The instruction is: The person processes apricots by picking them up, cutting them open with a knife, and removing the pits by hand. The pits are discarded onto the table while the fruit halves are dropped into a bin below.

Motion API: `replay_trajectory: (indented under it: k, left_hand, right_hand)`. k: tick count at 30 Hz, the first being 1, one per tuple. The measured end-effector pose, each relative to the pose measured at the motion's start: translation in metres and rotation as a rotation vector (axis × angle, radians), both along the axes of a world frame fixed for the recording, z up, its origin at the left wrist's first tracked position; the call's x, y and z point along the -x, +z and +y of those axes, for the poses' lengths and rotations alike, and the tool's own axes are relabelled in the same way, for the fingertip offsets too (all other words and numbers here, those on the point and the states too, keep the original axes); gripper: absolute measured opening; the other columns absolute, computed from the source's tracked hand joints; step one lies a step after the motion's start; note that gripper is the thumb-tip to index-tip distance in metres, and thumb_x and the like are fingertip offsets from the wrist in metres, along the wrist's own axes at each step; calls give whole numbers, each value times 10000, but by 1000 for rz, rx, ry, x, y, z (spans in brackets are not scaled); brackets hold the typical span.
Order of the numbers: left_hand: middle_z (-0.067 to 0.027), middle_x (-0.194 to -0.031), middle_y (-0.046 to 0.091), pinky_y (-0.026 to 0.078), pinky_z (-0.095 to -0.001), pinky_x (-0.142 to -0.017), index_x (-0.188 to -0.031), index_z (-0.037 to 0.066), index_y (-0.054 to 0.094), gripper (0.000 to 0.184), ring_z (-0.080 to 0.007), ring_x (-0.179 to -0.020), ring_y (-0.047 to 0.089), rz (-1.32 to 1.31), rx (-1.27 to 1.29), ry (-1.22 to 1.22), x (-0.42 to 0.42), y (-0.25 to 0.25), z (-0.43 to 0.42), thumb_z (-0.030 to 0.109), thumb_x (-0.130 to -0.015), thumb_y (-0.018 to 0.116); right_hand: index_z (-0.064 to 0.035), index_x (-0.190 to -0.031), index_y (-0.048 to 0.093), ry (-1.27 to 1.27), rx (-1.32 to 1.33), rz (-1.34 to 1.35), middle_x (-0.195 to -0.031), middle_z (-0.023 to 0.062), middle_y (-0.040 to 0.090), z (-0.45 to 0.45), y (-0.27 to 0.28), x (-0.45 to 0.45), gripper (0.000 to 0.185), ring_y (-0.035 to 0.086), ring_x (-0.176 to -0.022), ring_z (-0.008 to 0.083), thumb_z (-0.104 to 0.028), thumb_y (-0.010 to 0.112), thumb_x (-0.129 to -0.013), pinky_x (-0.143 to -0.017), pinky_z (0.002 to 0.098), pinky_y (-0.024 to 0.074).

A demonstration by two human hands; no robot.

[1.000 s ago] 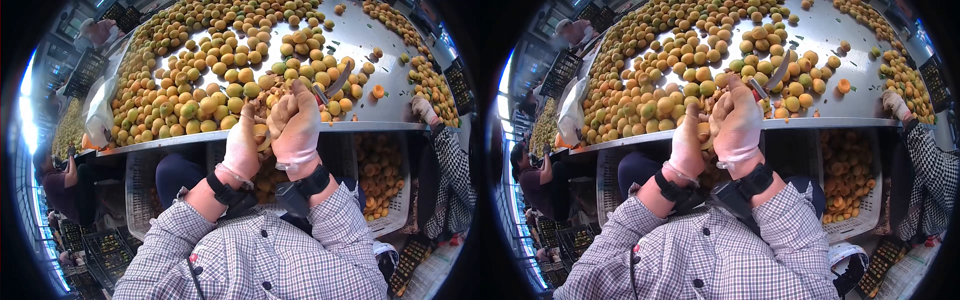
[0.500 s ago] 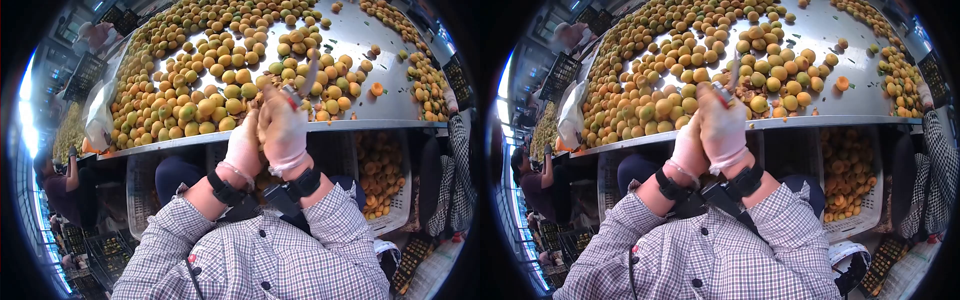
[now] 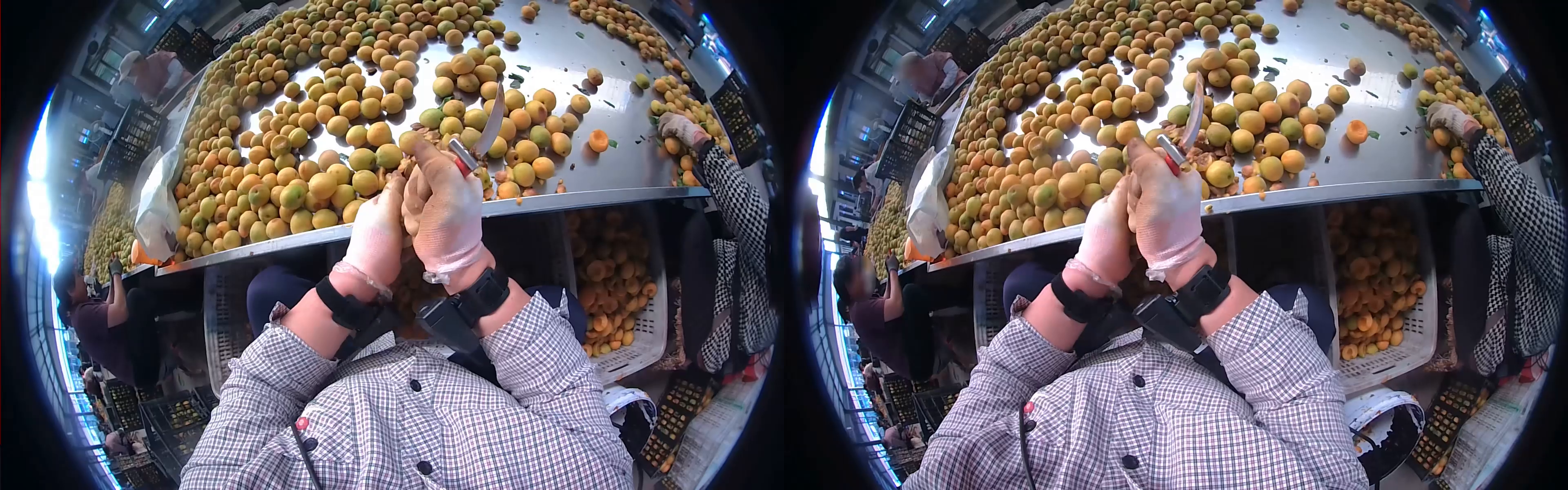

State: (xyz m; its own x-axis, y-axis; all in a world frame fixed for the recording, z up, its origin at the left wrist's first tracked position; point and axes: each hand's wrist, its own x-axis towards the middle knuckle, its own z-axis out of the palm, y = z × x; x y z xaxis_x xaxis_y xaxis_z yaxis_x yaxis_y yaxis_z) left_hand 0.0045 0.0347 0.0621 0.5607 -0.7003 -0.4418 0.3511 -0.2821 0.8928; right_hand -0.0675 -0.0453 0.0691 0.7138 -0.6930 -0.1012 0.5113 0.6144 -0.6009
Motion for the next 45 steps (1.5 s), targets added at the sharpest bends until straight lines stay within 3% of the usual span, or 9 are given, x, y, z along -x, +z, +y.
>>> replay_trajectory:
  k: [2,3,13,16,18,21,32,42,45]
  left_hand:
    - [-20,-1002,661,516,-290,-754,-1096,42,642,370,-131,-856,623,130,172,134,-7,-33,-4,370,-1036,481]
    - [-47,-1028,654,512,-318,-837,-1208,41,554,263,-182,-930,636,18,406,-133,-26,-89,5,71,-947,574]
    - [-46,-1032,650,517,-329,-834,-1235,32,526,274,-181,-910,634,-337,207,-371,-23,-44,8,55,-963,546]
    - [-46,-1033,650,518,-331,-833,-1242,30,520,277,-180,-906,634,-419,164,-422,-23,-34,4,52,-966,539]
    - [-122,-1079,655,528,-346,-806,-1271,24,500,425,-252,-970,650,-843,49,-344,-25,-23,4,123,-892,664]
    - [-193,-1085,646,525,-375,-827,-1301,28,465,612,-354,-997,652,-1159,12,-335,-12,-5,4,104,-764,748]
    - [-205,-1070,649,531,-405,-802,-1324,47,435,688,-405,-997,638,-910,80,-413,-25,-32,-7,136,-735,778]
    - [-219,-1084,659,537,-393,-818,-1389,-36,362,744,-380,-983,653,-1222,228,-309,-18,3,11,-51,-751,744]
    - [-90,-1042,643,515,-290,-815,-1260,-8,547,405,-187,-929,637,-945,394,-111,-13,5,10,333,-1051,482]
  right_hand:
    - [-62,-694,618,7,26,-40,-567,-60,497,4,-3,-2,291,456,-521,20,-186,653,-955,-479,225,311]
    - [-66,-693,619,-52,189,51,-569,-58,495,11,0,-5,289,450,-525,20,-187,659,-953,-480,225,310]
    - [-38,-659,536,-227,1143,155,-549,26,422,21,-7,-7,290,399,-506,102,-102,678,-904,-460,287,323]
    - [-67,-690,548,-197,111,-33,-545,8,442,14,-2,-19,254,435,-468,107,-84,610,-936,-442,270,342]
    - [-96,-642,448,-250,393,-45,-512,-12,391,-1,-3,-10,384,375,-414,90,-206,526,-1001,-408,247,307]
    - [-117,-601,419,-150,-80,-28,-481,-27,337,-6,17,0,452,338,-392,79,-240,567,-1010,-368,266,252]
    - [-31,-679,545,-258,914,161,-595,-28,445,19,-3,-2,336,391,-572,65,-194,731,-907,-496,267,321]
    - [-41,-899,621,-143,127,249,-681,-15,566,-21,16,18,188,500,-524,63,-215,658,-959,-448,227,402]
    - [-14,-959,635,-72,260,411,-726,-19,589,-7,9,9,275,521,-645,58,-276,716,-932,-562,220,428]
